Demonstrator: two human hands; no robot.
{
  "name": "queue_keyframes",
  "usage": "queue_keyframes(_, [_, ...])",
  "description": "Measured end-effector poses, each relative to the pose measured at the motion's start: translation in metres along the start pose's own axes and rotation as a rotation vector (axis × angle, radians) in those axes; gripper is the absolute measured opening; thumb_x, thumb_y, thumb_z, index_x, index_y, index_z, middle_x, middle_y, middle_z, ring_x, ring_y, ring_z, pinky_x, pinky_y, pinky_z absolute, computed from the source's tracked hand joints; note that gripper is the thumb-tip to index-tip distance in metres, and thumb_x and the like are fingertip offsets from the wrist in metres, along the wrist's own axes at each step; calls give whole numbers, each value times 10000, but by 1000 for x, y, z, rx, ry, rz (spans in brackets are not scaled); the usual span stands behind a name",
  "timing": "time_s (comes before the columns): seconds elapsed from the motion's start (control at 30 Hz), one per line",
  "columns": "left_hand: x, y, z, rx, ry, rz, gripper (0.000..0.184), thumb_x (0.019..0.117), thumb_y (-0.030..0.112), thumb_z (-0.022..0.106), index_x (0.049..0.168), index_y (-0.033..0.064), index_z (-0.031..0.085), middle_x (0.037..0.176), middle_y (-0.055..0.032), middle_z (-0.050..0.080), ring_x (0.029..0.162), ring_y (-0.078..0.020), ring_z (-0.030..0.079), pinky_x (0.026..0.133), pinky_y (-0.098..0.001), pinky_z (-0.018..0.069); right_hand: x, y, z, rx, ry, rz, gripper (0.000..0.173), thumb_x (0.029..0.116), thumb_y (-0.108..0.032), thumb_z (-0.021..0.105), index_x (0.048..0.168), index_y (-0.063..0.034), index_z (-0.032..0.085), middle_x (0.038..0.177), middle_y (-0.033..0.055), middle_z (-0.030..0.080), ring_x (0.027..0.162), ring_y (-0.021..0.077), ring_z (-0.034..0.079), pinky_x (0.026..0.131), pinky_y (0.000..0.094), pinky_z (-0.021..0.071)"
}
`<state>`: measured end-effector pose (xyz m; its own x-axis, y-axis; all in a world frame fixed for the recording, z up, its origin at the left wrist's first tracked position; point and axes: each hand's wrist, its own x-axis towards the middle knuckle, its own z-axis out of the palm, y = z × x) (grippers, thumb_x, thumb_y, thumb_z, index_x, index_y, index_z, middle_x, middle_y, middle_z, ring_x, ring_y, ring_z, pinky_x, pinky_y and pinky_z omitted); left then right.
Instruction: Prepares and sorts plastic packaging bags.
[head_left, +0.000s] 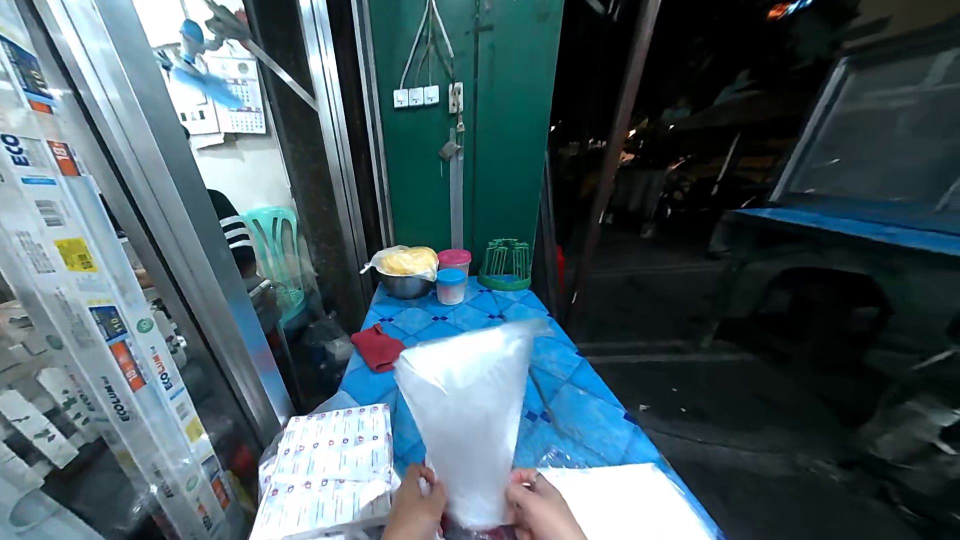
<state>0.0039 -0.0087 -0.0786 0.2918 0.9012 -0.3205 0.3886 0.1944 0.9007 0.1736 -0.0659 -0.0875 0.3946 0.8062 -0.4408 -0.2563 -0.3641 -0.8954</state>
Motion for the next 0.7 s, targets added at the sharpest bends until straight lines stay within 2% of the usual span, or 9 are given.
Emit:
queue_keyframes(0.07, [5,-3,3,130,-14,-25,382,1015,133,551,1337,-53,464,973,-201,634,759,-252,638,733,-426,540,9,6,0,-138,36,-49,258,965,37,561,1212,45,489,813,94,572,579,123,525,532,285,443])
queue_keyframes(0.17, [6,3,3,229,-27,-76,450,1028,151,556,1415,-28,414,1106,-255,645,885,-333,680,823,-491,551,19,4,2,-336,85,-154,338,922,57,582,1251,73,507,964,176,600,731,223,607,648,385,518])
queue_keyframes(0.2, [7,4,2,237,-21,-63,466,1014,134,575,1419,-27,410,1149,-265,631,923,-346,678,838,-497,550,20,2,2,-407,97,-192,336,908,56,588,1237,68,523,1007,190,608,800,248,624,697,409,527])
queue_keyframes(0.27, [11,7,0,233,19,-18,499,970,90,614,1421,-20,430,1268,-291,587,1056,-386,656,902,-530,538,16,-9,3,-574,106,-259,341,898,44,597,1238,67,581,1149,245,630,1048,346,634,893,495,514])
queue_keyframes(0.33, [14,13,-1,241,54,-10,475,966,92,613,1414,-1,485,1384,-278,538,1243,-397,572,1024,-549,474,7,-24,7,-789,105,-268,366,936,9,584,1299,41,608,1315,268,594,1209,401,602,1011,524,486])
queue_keyframes(0.43, [18,31,-4,371,75,-56,368,1023,160,560,1366,29,589,1333,-239,613,1261,-373,583,1055,-547,451,1,-35,16,-1064,107,-290,369,985,-23,555,1345,38,612,1402,263,563,1197,417,630,999,520,512])
queue_keyframes(0.5, [20,36,-5,443,77,-59,342,1035,186,540,1329,39,632,1291,-220,650,1245,-362,600,1050,-549,450,3,-39,18,-1171,77,-297,371,980,-22,550,1341,29,620,1434,237,554,1187,411,641,987,524,520])
queue_keyframes(0.63, [32,27,-8,399,84,99,424,976,136,598,1382,18,569,1386,-201,584,1299,-322,560,1094,-501,434,22,-46,6,-1083,-42,-399,312,986,-28,549,1267,55,653,1363,236,615,1236,387,620,1053,529,475])
queue_keyframes(0.7, [40,17,-11,273,46,196,432,969,107,618,1385,-2,573,1343,-205,624,1265,-288,593,1093,-463,447,35,-50,0,-1015,-111,-394,291,1012,-75,548,1250,57,652,1316,243,634,1248,373,607,1080,528,448])
